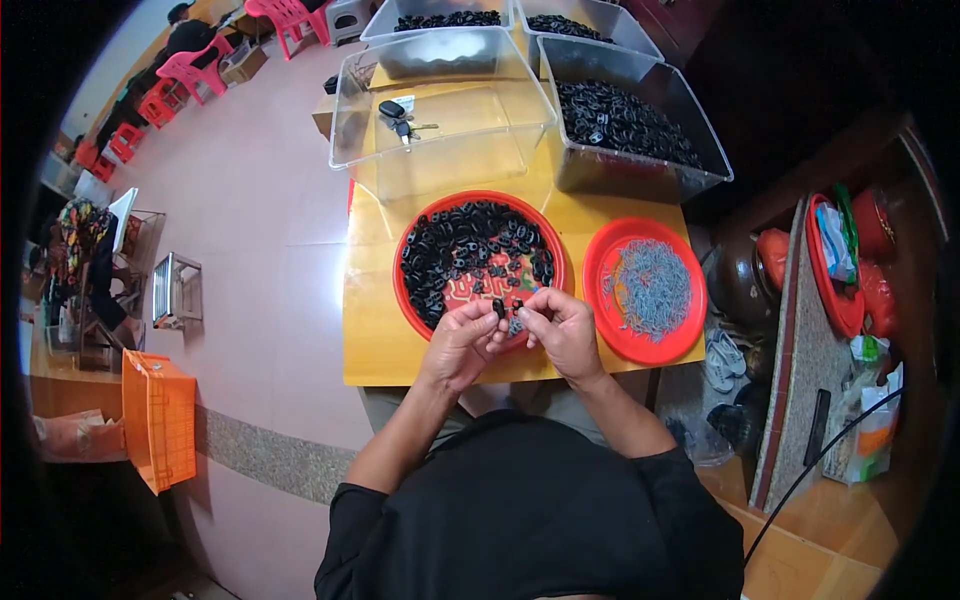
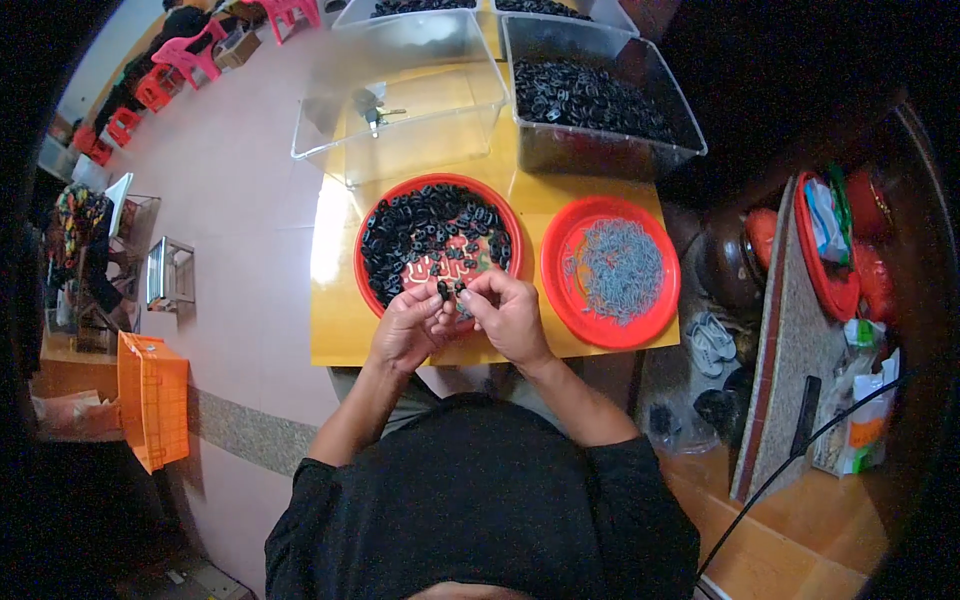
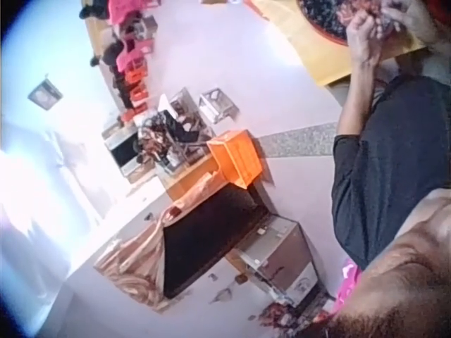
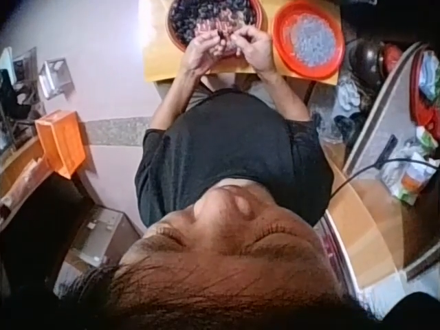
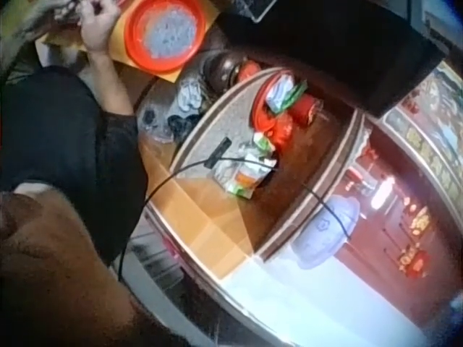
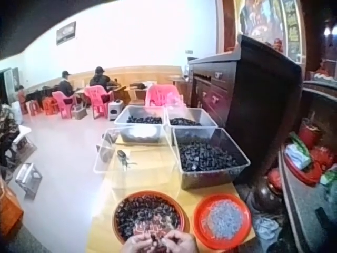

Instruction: The person assembles small fasteners by picking plastic pieces from a plate and inserting small metal pins into them by hand.

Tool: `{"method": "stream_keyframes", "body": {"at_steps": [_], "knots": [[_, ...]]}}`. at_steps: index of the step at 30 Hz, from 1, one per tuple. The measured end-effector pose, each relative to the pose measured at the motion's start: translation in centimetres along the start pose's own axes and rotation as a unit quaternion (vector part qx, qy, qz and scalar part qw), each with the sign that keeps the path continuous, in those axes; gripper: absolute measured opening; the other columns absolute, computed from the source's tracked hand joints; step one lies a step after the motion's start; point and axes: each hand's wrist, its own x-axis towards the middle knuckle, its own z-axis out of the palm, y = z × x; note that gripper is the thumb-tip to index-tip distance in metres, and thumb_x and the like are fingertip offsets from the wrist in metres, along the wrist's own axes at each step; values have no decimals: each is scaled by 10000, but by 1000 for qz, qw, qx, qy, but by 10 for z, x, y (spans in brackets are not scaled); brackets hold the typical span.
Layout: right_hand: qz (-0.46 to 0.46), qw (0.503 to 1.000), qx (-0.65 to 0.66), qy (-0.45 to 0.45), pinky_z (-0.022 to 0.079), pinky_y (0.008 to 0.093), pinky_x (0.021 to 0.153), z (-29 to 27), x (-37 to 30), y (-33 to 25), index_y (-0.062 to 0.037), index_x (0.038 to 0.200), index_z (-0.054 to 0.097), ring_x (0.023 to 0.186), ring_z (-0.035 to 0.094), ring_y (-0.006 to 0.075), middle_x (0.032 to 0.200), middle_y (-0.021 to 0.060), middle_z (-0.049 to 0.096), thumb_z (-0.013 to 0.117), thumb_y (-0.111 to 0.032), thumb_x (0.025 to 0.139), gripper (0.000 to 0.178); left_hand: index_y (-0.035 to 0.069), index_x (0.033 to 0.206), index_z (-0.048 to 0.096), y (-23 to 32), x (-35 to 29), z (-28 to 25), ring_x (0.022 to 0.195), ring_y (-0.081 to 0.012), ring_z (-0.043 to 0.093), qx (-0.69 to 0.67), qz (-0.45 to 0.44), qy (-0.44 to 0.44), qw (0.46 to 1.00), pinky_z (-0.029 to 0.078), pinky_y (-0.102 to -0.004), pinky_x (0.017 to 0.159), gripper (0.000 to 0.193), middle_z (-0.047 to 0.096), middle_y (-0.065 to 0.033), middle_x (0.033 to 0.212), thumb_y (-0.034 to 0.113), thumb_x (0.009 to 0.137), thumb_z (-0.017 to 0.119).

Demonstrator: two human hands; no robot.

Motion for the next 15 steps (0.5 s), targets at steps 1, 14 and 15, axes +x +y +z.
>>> {"method": "stream_keyframes", "body": {"at_steps": [1,14,15], "knots": [[1,1000,0,0,410,168,481,0,0,1,-9,785,576,533,498,35,660,-8,549,593,-36,809,40,60,912,572,-1,-1,1,657,-99,569,28,12,1,1000,435,-189,540,73,619,-49,791,71,840,574],[-5,1000,-28,6,390,176,457,-1,-5,1,-17,756,568,516,480,24,634,-21,537,601,-32,800,57,42,875,565,-10,-5,9,590,-45,492,259,139,22,956,381,-173,518,52,569,13,723,89,852,569],[-4,1000,-24,11,383,184,441,-1,-5,1,-23,740,565,503,475,24,606,-27,530,608,-51,799,78,41,872,562,-10,-6,11,592,-41,482,279,143,19,949,375,-173,523,56,562,18,721,94,854,568]]}}
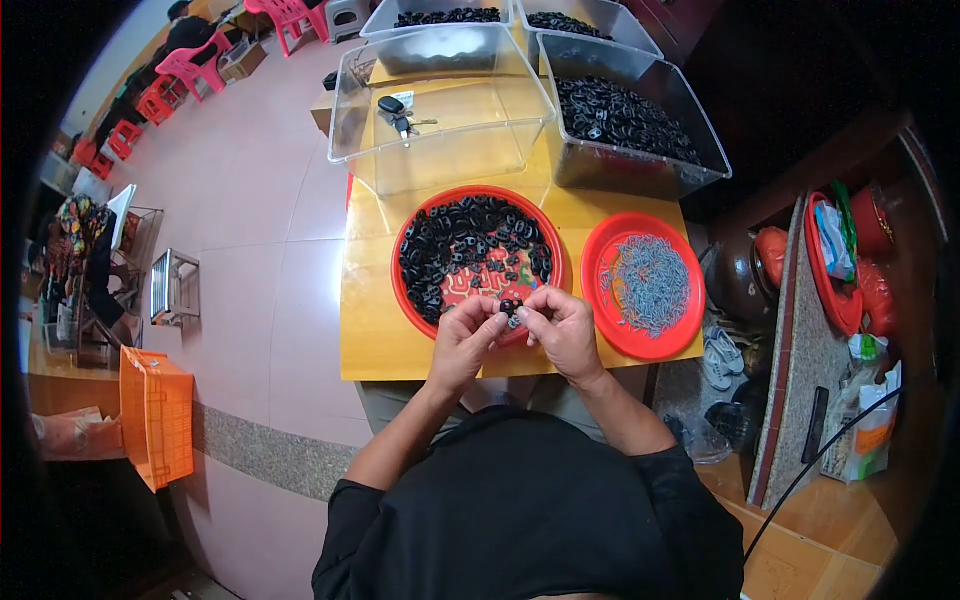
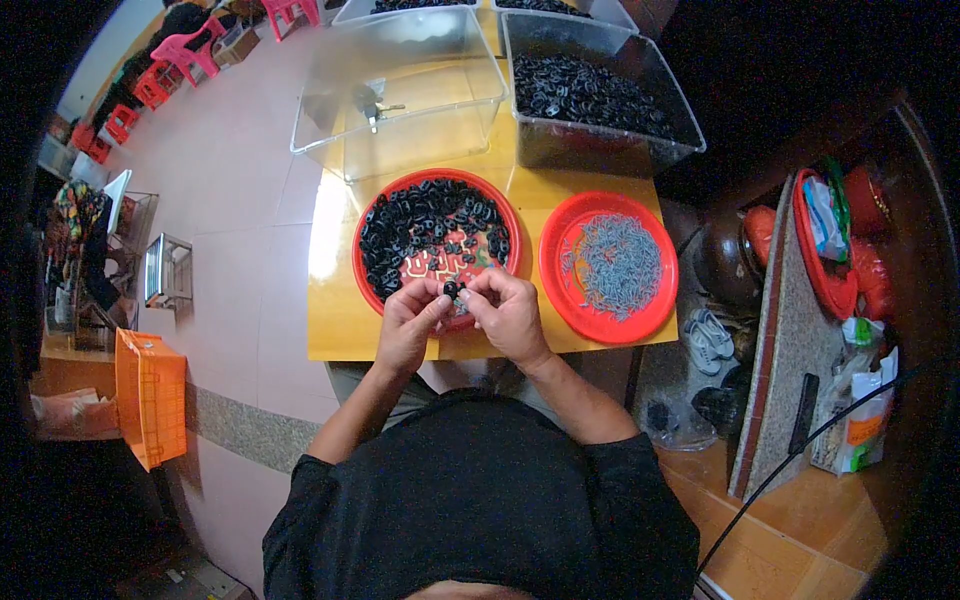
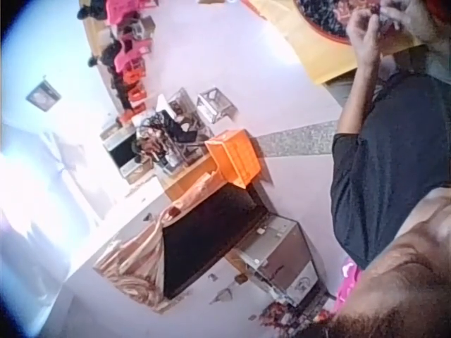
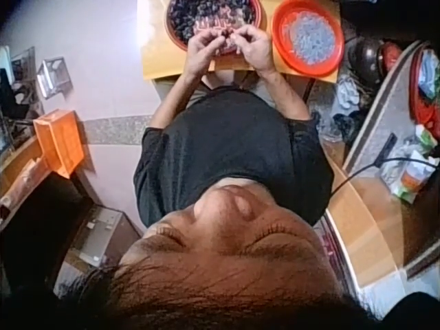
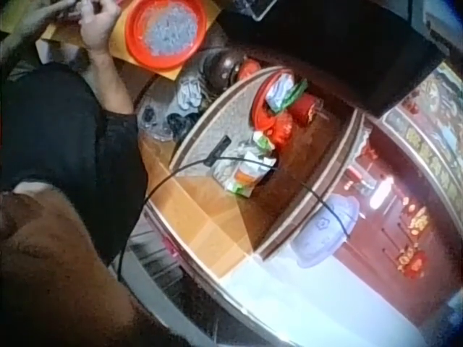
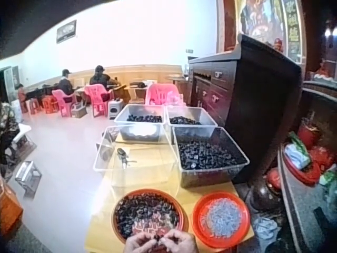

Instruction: The person assembles small fasteners by picking plastic pieces from a plate and inserting small metal pins into them by hand.

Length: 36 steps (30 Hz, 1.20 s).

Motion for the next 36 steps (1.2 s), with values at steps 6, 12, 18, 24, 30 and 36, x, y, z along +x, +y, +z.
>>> {"method": "stream_keyframes", "body": {"at_steps": [6,12,18,24,30,36], "knots": [[-3,1000,-8,-25,380,184,437,-3,-1,-1,-22,721,559,499,472,25,598,-27,523,609,-48,797,94,41,865,544,4,-2,-3,600,-37,457,81,12,-13,997,361,-179,532,80,526,33,705,119,862,565],[0,1000,-8,-18,384,184,443,-1,-3,-5,-22,718,558,505,475,26,604,-27,521,608,-48,798,98,39,853,518,8,0,-2,599,-34,443,72,3,-24,997,356,-181,525,90,488,42,688,119,868,555],[-10,1000,-17,-24,384,183,448,-1,-3,-4,-21,722,558,512,474,25,609,-30,516,608,-53,800,99,38,840,498,8,0,-3,599,-28,427,88,6,-29,996,347,-177,518,88,465,47,685,104,869,548],[3,998,-32,-56,369,185,445,-2,-3,-4,-26,717,551,511,461,20,606,-36,503,599,-46,799,98,33,813,502,11,3,-12,612,-26,393,141,15,-50,989,325,-184,527,83,443,54,684,86,850,555],[3,998,-27,-56,365,187,445,-1,-3,2,-29,711,547,510,459,22,604,-37,501,599,-44,798,103,22,817,504,17,4,-13,641,-31,391,144,-2,-63,988,328,-185,549,82,453,50,705,78,841,559],[0,999,-12,-45,371,185,450,1,-5,-2,-25,719,553,511,463,23,604,-36,505,602,-49,800,98,11,828,509,19,2,-13,683,-40,411,146,-1,-68,987,354,-191,590,84,465,39,732,77,840,559]]}}
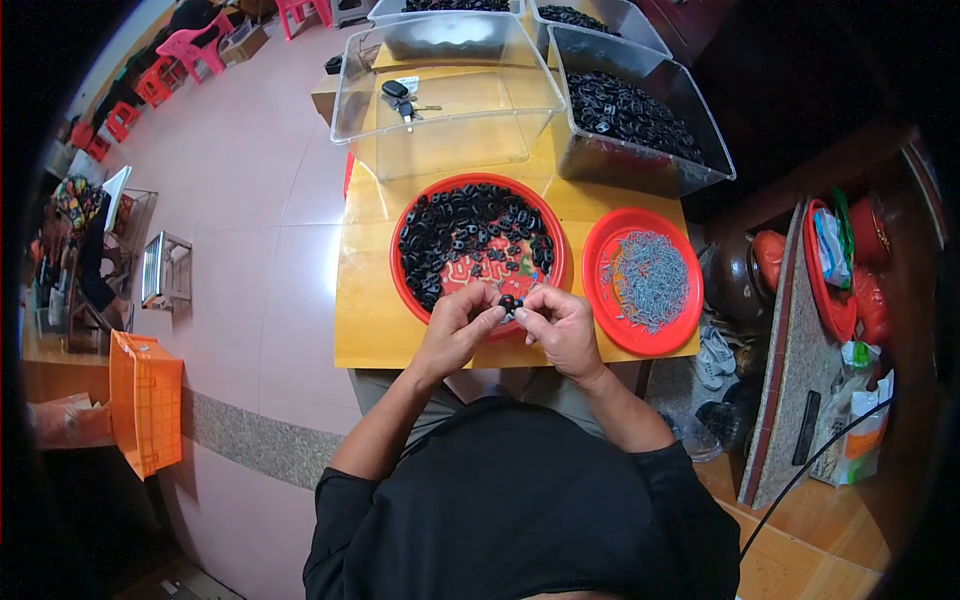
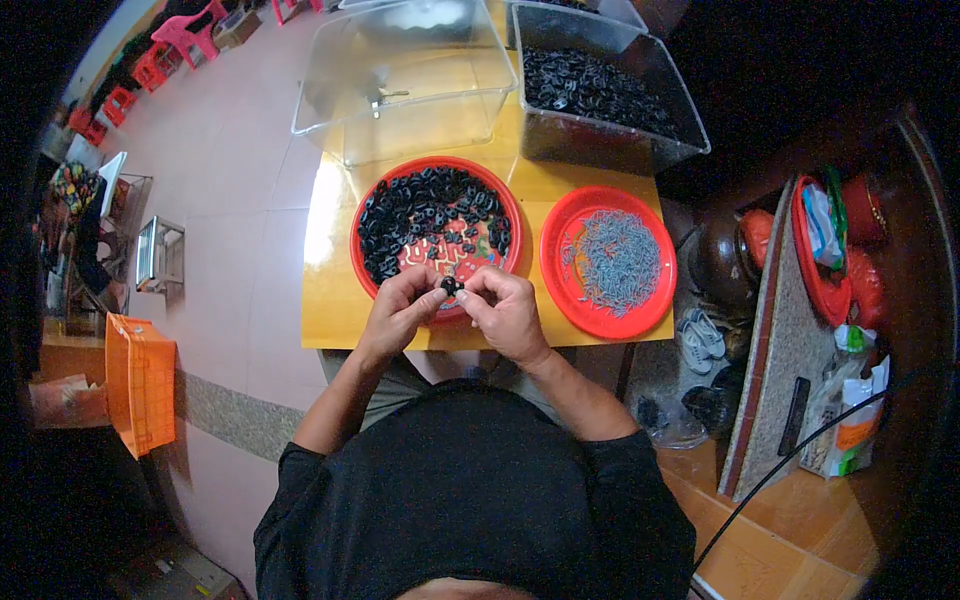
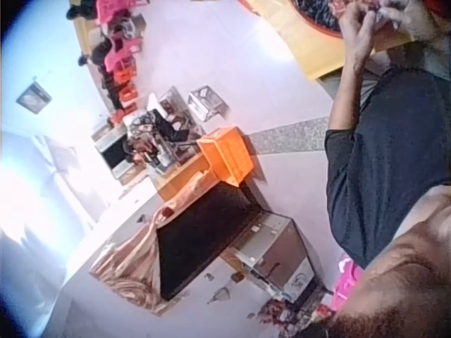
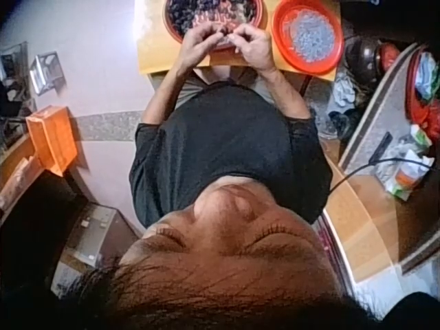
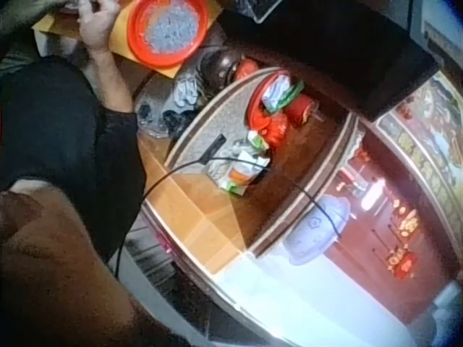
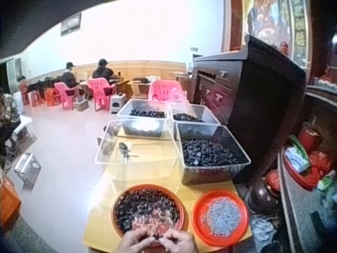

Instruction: The person assembles small fasteners by picking plastic pieces from a plate and inserting small metal pins into them by hand.

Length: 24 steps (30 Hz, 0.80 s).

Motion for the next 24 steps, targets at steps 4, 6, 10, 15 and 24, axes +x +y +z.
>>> {"method": "stream_keyframes", "body": {"at_steps": [4,6,10,15,24], "knots": [[-2,1000,-11,-8,374,184,453,0,-1,1,-24,722,555,514,467,24,606,-35,507,603,-48,800,94,6,829,510,-1,0,-1,698,-42,412,11,-3,-5,1000,359,-192,605,88,467,35,737,78,841,559],[2,1000,3,-1,374,183,454,1,-2,0,-24,726,556,513,468,25,606,-36,506,604,-44,798,89,11,831,510,-2,0,-1,680,-37,413,15,10,-4,1000,355,-189,587,87,466,39,728,82,844,559],[5,1000,11,22,366,184,452,0,-3,3,-29,724,555,515,466,24,599,-39,506,602,-41,799,89,33,829,506,-1,0,1,608,-23,412,-50,-25,15,998,336,-178,521,88,463,51,691,100,852,559],[-12,997,75,25,499,200,557,0,-4,-1,18,826,552,627,583,93,809,50,556,547,58,797,50,51,821,507,-6,0,-1,555,-21,422,-81,-22,31,996,333,-171,489,91,473,53,660,117,857,558],[4,991,130,23,542,244,603,-4,-6,-4,47,943,559,673,605,118,849,88,581,532,78,793,155,63,809,539,-8,0,-1,536,-32,455,-158,-49,46,985,355,-175,476,86,514,41,649,131,855,563]]}}
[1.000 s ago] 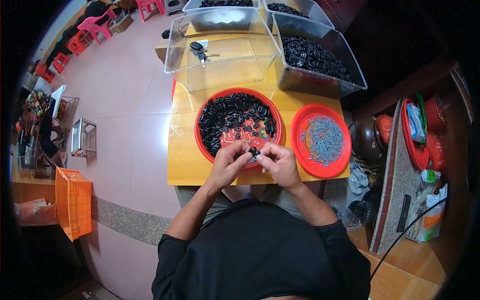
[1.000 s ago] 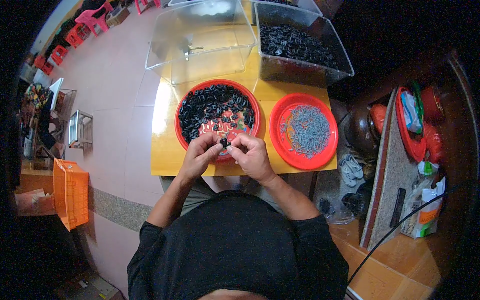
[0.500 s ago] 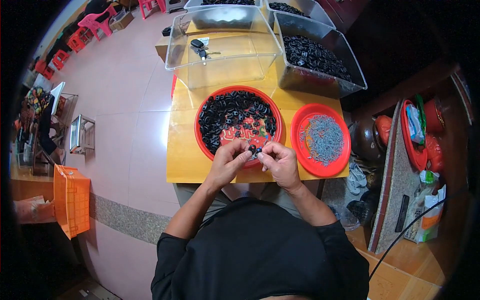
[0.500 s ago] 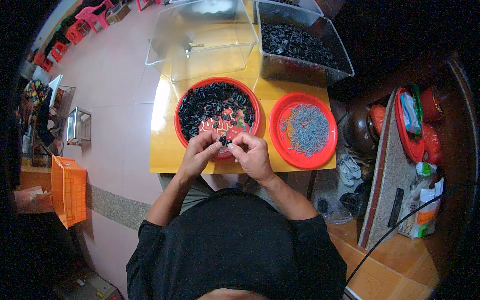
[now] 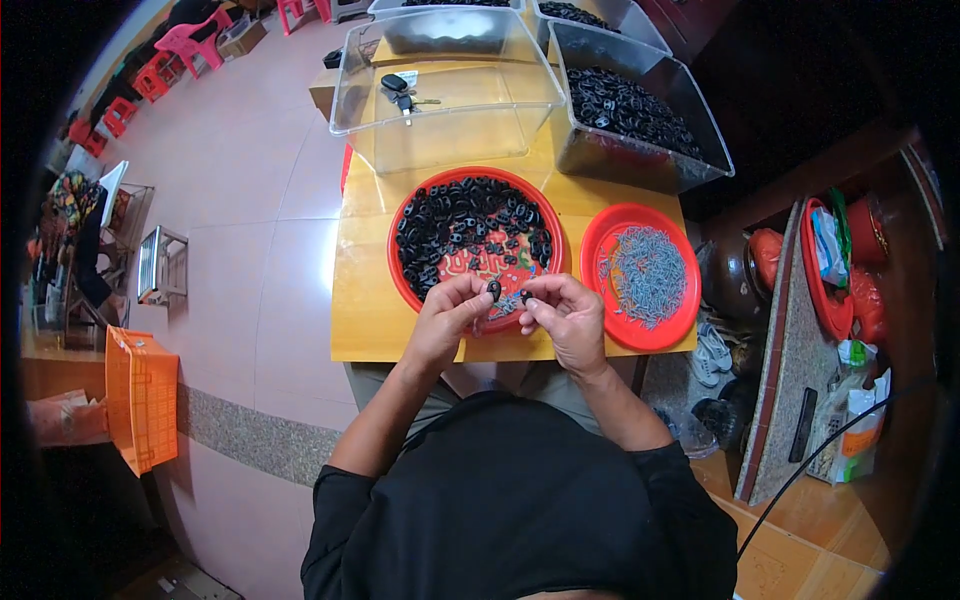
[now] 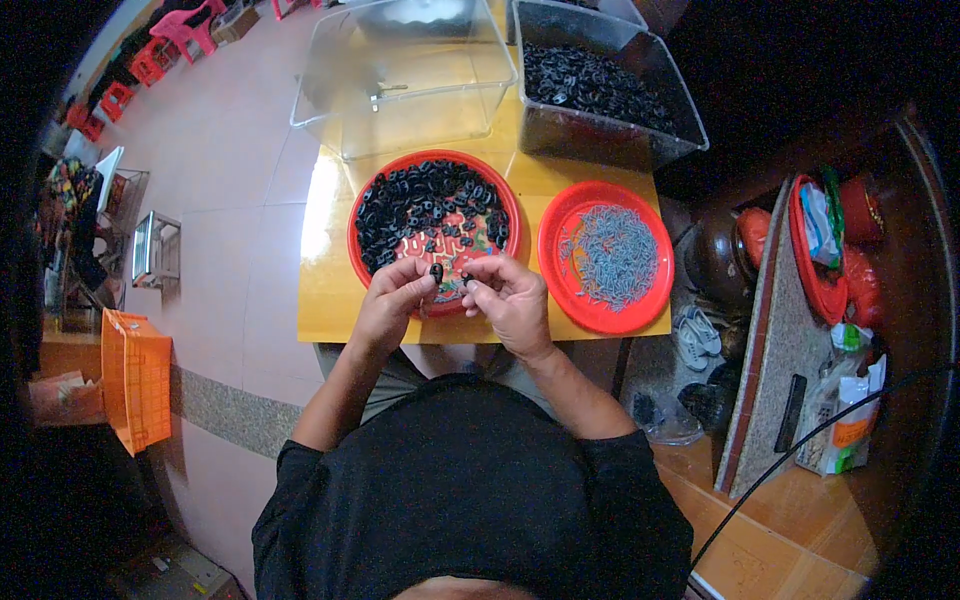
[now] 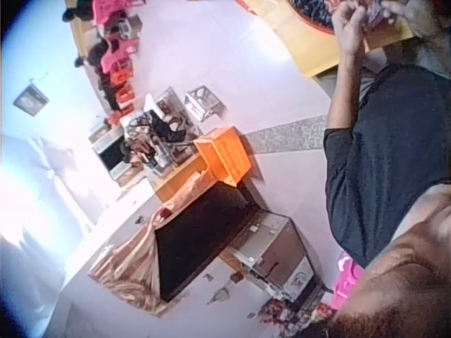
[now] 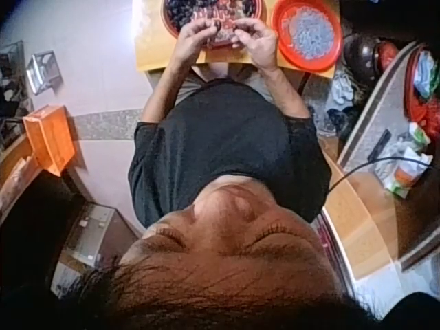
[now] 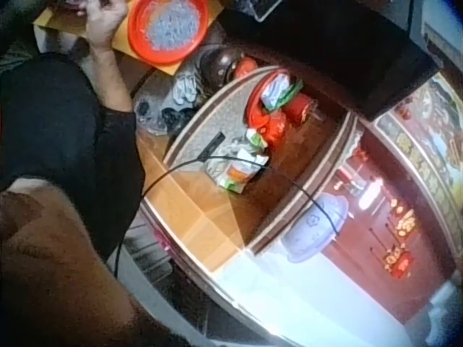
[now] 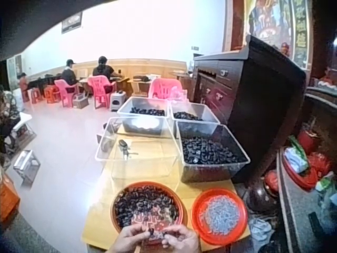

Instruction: The person assembles small fasteners by picking plastic pieces from a plate and inserting small metal pins into them by hand.

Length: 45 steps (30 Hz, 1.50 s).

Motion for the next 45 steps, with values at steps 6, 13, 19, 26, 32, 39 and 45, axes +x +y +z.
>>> {"method": "stream_keyframes", "body": {"at_steps": [6,13,19,26,32,39,45], "knots": [[-17,999,-18,-47,531,231,589,2,1,-1,43,975,564,657,598,109,803,87,605,554,61,806,170,68,819,552,-6,0,-5,518,-36,464,-28,-13,-7,999,361,-174,473,79,523,39,641,139,851,566],[29,999,-16,-29,509,213,554,-2,0,-4,40,958,563,613,581,98,744,59,585,569,15,826,134,67,821,554,-5,-1,-3,511,-34,469,-41,-24,-4,999,360,-170,465,85,531,36,637,146,849,568],[-49,995,-69,-48,478,192,516,-5,4,3,12,897,547,563,545,78,716,49,572,542,-27,858,56,66,821,554,-5,-2,-2,507,-37,468,-47,-31,-8,998,357,-170,460,90,534,34,641,150,849,570],[59,997,-33,-34,483,200,477,2,1,-1,6,921,541,552,541,66,703,48,571,538,-20,857,70,63,829,552,-7,-4,0,523,-29,464,-27,-21,-10,999,365,-173,468,97,528,40,654,153,857,576],[59,997,-40,-21,475,197,449,5,0,-1,12,924,545,527,540,63,682,47,576,546,-16,849,80,56,853,545,-8,-5,-1,557,-21,460,-9,-8,-22,1000,368,-169,488,119,523,47,683,170,862,580],[74,996,-41,3,465,197,427,9,-1,0,14,917,544,505,546,70,675,58,585,545,-12,846,76,52,858,541,-10,-6,-1,549,-23,458,-1,-1,-18,1000,369,-168,488,113,517,46,675,160,862,577],[78,996,-50,3,464,195,426,11,-2,-1,14,918,542,521,559,75,685,65,594,550,-15,845,79,49,860,530,-13,-5,0,566,-19,455,19,11,-17,1000,367,-167,499,103,516,45,685,145,867,569]]}}
